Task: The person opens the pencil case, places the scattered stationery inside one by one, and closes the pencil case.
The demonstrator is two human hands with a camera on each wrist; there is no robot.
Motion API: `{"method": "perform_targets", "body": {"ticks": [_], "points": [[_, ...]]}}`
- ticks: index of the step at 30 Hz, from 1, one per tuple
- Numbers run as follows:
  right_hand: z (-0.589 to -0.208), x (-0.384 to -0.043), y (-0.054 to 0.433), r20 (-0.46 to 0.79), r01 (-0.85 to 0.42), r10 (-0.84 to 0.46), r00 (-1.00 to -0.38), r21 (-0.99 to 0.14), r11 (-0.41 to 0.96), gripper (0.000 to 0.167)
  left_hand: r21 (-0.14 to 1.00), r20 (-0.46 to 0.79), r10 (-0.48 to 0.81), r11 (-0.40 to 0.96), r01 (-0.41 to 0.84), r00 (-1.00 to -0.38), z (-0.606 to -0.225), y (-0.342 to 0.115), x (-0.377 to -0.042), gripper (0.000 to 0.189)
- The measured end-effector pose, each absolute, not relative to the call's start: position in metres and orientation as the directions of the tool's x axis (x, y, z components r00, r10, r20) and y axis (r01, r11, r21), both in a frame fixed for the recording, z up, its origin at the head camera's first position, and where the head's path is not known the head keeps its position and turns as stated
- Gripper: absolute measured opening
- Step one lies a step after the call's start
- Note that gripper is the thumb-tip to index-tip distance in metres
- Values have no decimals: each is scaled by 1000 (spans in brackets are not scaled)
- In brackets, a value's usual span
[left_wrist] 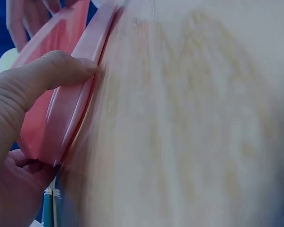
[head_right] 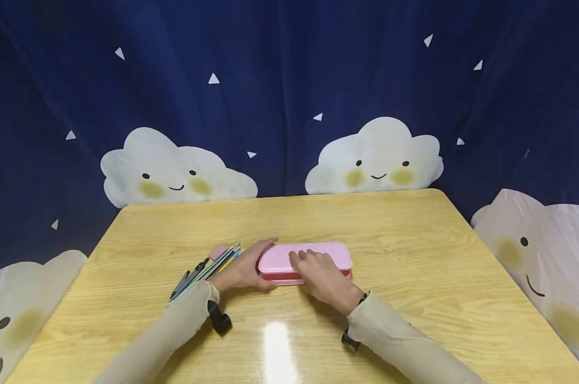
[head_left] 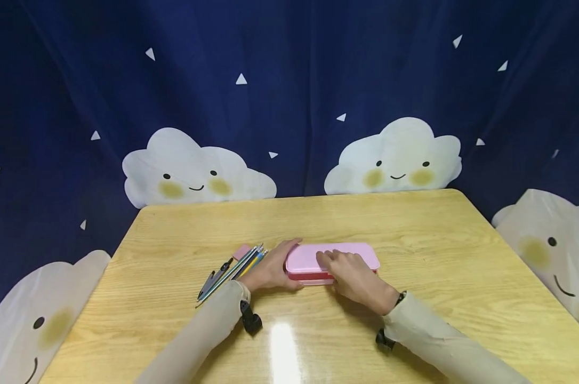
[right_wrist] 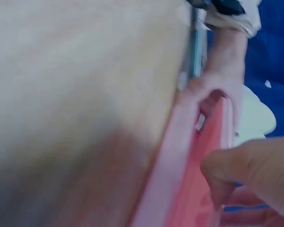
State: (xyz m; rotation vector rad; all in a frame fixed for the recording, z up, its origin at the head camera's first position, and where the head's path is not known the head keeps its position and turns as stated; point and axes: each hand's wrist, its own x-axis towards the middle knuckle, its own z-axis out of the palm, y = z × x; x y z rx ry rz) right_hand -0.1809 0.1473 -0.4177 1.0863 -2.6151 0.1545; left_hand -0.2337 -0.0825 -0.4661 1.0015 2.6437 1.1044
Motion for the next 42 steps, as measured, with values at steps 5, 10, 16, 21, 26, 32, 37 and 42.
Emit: {"method": "perform_targets", "body": {"ticks": [5, 10, 16, 21, 26, 32, 37, 42], "points": [[-405, -195, 156, 340, -725, -666, -664, -75, 685, 55, 691, 112, 586, 535, 487, -802, -463, -86, -235, 118], [-408, -210, 168, 400, -721, -656, -641, -19, 693, 53, 737, 127, 553, 502, 452, -823, -467, -89, -231, 139], [-412, -231, 181, 422, -681, -641, -641, 73, 729, 55, 740, 105, 553, 512, 437, -827, -466, -90, -229, 145], [-414, -250, 197, 490, -567, -478, -729, -43, 822, 56, 803, 107, 543, 447, 395, -833, -467, -89, -228, 151], [-429, -263, 209, 406, -379, -271, -872, -213, 900, 53, 841, 109, 537, 399, 365, -836, -471, -91, -228, 155], [-449, -271, 221, 180, -141, -90, -979, -292, 946, 66, 800, 136, 541, 434, 414, -830, -469, -91, -227, 149], [-455, -271, 226, 71, -86, -69, -995, -285, 955, 65, 812, 160, 527, 410, 415, -835, -471, -90, -225, 142], [-448, -263, 228, 50, -152, -144, -988, -312, 938, 63, 800, 160, 497, 441, 407, -853, -473, -89, -220, 141]]}}
